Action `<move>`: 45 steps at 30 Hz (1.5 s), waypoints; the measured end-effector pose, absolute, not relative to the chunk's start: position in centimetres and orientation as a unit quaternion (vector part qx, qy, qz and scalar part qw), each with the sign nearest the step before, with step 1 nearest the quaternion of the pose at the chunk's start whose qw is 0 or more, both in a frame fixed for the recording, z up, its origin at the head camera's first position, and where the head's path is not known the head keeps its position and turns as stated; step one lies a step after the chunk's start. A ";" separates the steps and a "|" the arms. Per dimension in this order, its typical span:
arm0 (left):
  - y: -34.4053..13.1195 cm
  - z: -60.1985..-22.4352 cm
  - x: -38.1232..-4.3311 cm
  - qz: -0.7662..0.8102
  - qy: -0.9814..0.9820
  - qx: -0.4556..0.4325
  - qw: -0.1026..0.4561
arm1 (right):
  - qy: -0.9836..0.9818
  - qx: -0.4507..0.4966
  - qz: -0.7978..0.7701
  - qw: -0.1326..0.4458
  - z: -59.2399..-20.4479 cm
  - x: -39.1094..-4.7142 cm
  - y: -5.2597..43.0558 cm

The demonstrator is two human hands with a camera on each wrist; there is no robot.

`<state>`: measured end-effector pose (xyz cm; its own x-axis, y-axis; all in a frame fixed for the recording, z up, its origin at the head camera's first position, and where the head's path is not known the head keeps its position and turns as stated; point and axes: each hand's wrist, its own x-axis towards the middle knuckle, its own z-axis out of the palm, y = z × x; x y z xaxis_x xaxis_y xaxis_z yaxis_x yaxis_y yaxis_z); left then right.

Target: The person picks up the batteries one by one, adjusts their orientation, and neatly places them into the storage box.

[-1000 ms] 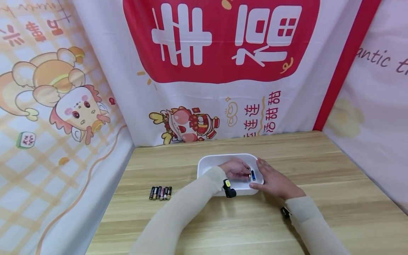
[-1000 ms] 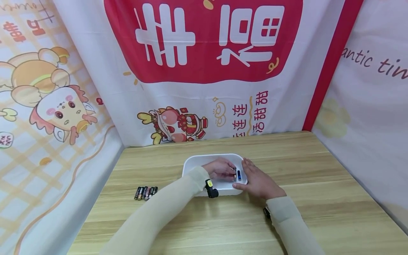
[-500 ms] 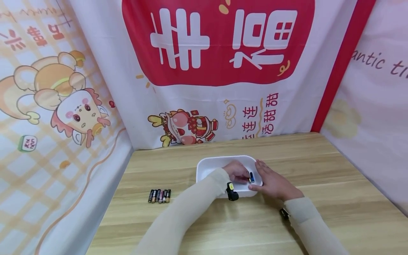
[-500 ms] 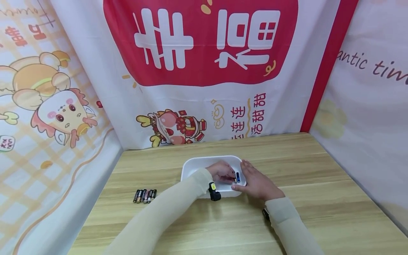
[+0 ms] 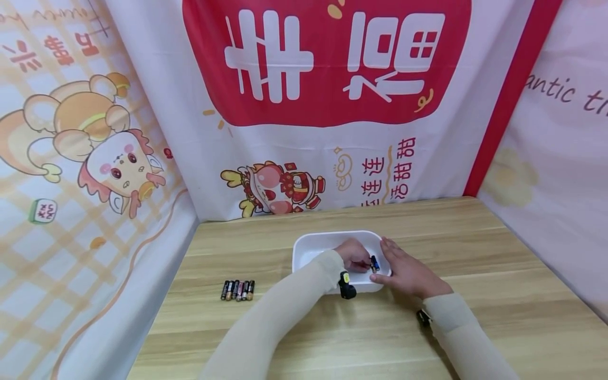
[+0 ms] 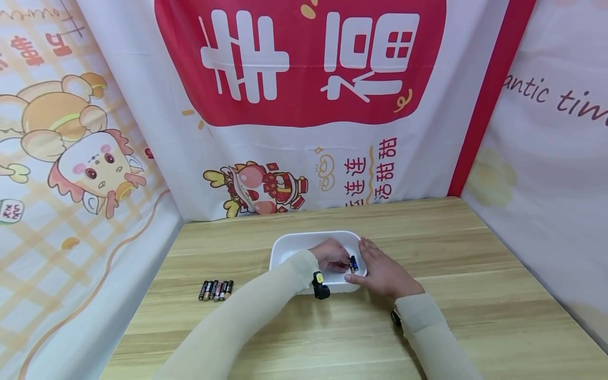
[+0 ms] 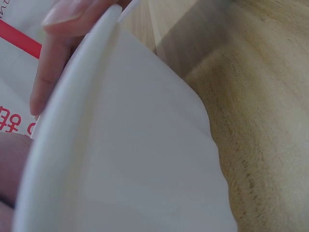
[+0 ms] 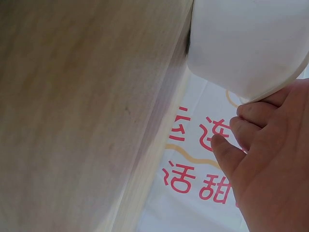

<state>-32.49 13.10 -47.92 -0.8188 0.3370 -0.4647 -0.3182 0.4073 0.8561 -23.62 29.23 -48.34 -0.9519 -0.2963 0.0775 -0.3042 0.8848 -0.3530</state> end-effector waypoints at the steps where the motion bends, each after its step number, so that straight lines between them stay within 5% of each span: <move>1: 13.1 -47.9 -32.5 0.545 0.783 0.006 0.301 | -0.971 0.154 0.182 0.010 -48.3 -23.7 29.2; 25: 11.6 -47.5 -32.5 0.543 0.779 0.047 0.310 | -0.971 0.156 0.182 0.015 -48.7 -23.7 29.0; 45: 5.9 -45.2 -31.3 0.540 0.748 0.092 0.374 | -0.972 0.139 0.189 -0.004 -48.2 -23.2 29.0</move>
